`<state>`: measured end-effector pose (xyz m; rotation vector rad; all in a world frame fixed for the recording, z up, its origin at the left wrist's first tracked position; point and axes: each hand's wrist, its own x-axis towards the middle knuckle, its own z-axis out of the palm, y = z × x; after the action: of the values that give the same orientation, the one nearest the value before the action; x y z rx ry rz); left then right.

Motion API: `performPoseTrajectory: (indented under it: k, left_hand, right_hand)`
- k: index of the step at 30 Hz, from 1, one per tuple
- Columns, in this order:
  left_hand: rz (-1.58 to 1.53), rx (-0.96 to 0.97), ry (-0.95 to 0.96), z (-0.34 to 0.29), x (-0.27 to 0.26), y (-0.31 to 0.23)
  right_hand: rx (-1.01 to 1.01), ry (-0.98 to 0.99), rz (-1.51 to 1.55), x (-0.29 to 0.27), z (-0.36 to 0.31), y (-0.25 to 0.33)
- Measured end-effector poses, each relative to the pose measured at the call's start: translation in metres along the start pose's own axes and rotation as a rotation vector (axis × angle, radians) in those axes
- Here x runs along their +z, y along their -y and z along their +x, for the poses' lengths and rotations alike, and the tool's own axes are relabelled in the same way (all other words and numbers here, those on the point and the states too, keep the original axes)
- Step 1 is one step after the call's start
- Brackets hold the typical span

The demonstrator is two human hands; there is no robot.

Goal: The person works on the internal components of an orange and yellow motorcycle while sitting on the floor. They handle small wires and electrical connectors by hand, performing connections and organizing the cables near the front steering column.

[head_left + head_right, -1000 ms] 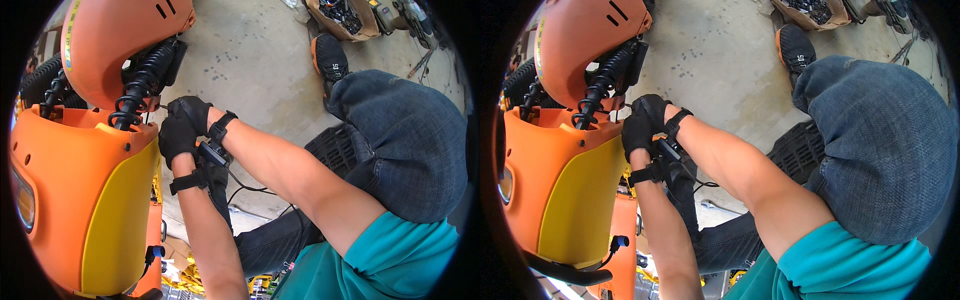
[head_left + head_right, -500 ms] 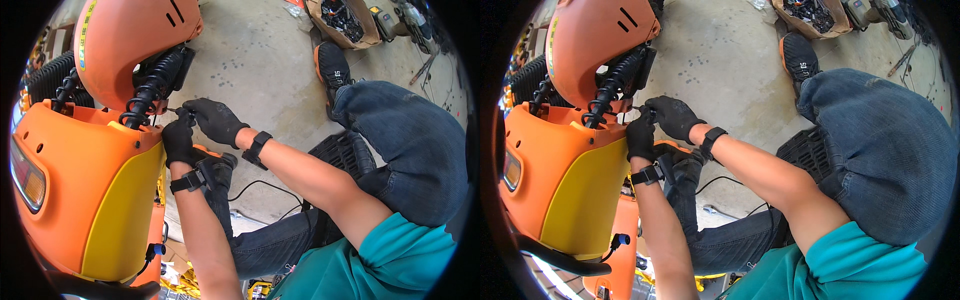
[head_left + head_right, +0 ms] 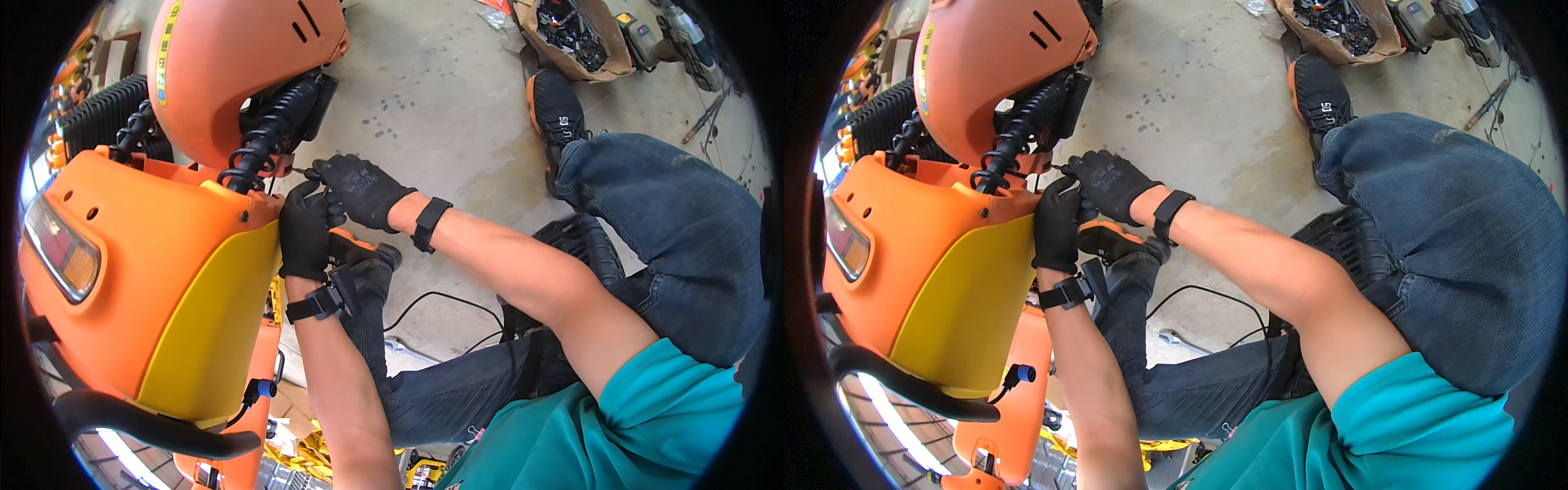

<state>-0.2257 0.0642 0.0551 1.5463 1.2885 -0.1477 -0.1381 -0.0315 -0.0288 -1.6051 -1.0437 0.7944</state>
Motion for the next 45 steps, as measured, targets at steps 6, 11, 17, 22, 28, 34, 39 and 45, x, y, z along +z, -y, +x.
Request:
performPoseTrajectory:
  k: [6,11,17,22,28,34,39,45]
  left_hand:
    - [0.550,0.048,-0.026,0.003,-0.005,-0.002]
    - [0.778,0.157,-0.090,0.008,-0.002,-0.008]
    - [0.675,0.197,-0.226,-0.005,0.021,-0.024]
    - [0.420,0.183,-0.258,-0.007,0.025,-0.027]
    - [-0.131,0.077,-0.316,-0.010,0.024,0.011]
    - [-0.843,-0.061,0.080,0.001,0.019,0.038]
    - [-0.702,0.023,0.112,0.012,0.018,0.037]
    - [-0.795,-0.036,0.033,0.016,0.023,0.049]
  right_hand:
    - [0.045,-0.046,-0.087,0.011,0.000,0.004]
    - [0.076,-0.116,-0.108,0.019,0.010,0.006]
    - [0.114,-0.064,-0.206,0.016,0.024,-0.005]
    - [0.081,-0.010,-0.175,0.015,0.030,-0.012]
    - [0.266,-0.047,-0.018,0.011,0.015,-0.013]
    - [0.251,0.077,-0.051,0.007,-0.001,-0.005]
    - [0.162,-0.032,-0.131,0.006,-0.001,-0.001]
    - [0.297,-0.046,-0.087,0.008,-0.002,0.000]
